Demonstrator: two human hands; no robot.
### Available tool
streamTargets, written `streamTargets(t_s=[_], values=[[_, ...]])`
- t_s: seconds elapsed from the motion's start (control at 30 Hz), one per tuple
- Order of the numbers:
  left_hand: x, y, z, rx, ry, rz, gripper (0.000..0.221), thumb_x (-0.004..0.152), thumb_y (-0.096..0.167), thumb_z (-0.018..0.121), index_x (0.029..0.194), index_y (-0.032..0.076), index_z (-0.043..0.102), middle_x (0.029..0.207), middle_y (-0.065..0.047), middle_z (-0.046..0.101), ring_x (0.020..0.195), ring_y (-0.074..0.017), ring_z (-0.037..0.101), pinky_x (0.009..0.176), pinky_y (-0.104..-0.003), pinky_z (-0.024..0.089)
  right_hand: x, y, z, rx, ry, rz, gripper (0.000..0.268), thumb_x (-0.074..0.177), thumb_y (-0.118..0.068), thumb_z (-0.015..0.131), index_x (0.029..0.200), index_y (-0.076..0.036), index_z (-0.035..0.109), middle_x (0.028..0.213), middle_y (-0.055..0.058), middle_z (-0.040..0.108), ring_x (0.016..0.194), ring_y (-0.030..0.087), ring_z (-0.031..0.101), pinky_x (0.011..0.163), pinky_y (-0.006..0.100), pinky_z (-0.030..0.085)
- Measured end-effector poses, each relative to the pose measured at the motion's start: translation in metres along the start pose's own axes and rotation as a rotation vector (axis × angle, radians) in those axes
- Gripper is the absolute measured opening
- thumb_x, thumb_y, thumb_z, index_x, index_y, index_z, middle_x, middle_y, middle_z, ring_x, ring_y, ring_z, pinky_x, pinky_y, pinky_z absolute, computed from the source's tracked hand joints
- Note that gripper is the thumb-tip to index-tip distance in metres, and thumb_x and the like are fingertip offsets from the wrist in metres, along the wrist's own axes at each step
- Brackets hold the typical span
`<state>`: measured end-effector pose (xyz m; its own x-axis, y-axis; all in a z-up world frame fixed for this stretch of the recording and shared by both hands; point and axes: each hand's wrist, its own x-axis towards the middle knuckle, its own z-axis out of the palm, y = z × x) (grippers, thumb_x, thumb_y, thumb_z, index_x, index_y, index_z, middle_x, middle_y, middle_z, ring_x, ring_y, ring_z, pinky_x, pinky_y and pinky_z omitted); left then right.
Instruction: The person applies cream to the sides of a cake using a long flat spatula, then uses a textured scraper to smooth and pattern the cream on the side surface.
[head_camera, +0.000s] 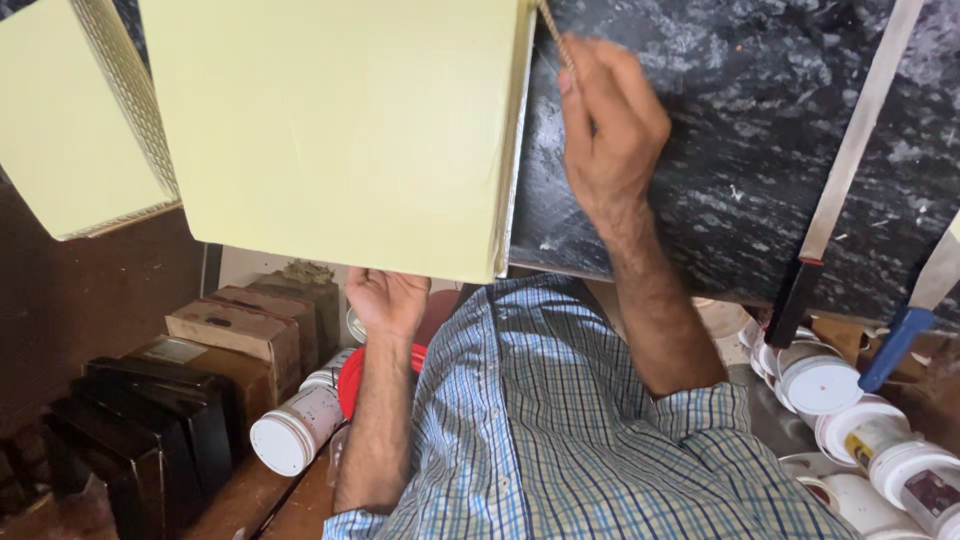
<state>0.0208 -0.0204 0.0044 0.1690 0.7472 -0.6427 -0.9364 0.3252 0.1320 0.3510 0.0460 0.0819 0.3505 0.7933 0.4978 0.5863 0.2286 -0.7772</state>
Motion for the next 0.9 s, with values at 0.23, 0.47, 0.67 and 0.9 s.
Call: streamTargets(t_s=[0.23, 0.47, 0.67, 0.9], values=[[0.005, -0.001, 0.001, -0.030, -0.088, -0.073, 0.036, 0.108, 0.025, 0.044, 0.124, -0.001, 0.064, 0.124, -0.013, 0.072, 0.112, -0.0245, 0.072, 0.097, -0.043, 0.061, -0.063, -0.053, -0.033, 0.045, -0.140, 0.115, 0.028, 0.103, 0.005, 0.067, 0.130, 0.005, 0.067, 0.122, 0.018, 0.068, 0.106, 0.028, 0.073, 0.090, 0.034, 0.063], [0.006, 0.005, 0.013, -0.013, -0.117, -0.082, 0.039, 0.111, 0.026, 0.042, 0.127, -0.003, 0.063, 0.129, -0.015, 0.071, 0.118, -0.0262, 0.070, 0.103, -0.043, 0.059, -0.113, -0.077, -0.088, 0.056, -0.162, 0.231, 0.019, 0.095, 0.006, 0.068, 0.114, 0.006, 0.072, 0.111, 0.018, 0.071, 0.098, 0.028, 0.073, 0.083, 0.035, 0.061], [0.014, 0.014, 0.019, 0.119, -0.072, -0.082, 0.045, 0.107, 0.033, 0.043, 0.126, -0.002, 0.064, 0.128, -0.015, 0.071, 0.117, -0.0267, 0.070, 0.100, -0.043, 0.058, -0.124, 0.024, -0.127, -0.485, 0.141, 0.086, 0.017, 0.110, 0.002, 0.065, 0.124, 0.006, 0.073, 0.116, 0.022, 0.068, 0.109, 0.033, 0.070, 0.094, 0.040, 0.060], [0.013, 0.039, 0.019, 0.168, -0.073, 0.004, 0.042, 0.108, 0.032, 0.041, 0.128, 0.002, 0.064, 0.132, -0.012, 0.070, 0.121, -0.0243, 0.067, 0.104, -0.043, 0.055, -0.137, 0.009, -0.090, -0.598, -0.242, -0.102, 0.018, 0.103, -0.007, 0.070, 0.120, -0.005, 0.074, 0.110, 0.010, 0.066, 0.094, 0.030, 0.072, 0.079, 0.039, 0.058]])
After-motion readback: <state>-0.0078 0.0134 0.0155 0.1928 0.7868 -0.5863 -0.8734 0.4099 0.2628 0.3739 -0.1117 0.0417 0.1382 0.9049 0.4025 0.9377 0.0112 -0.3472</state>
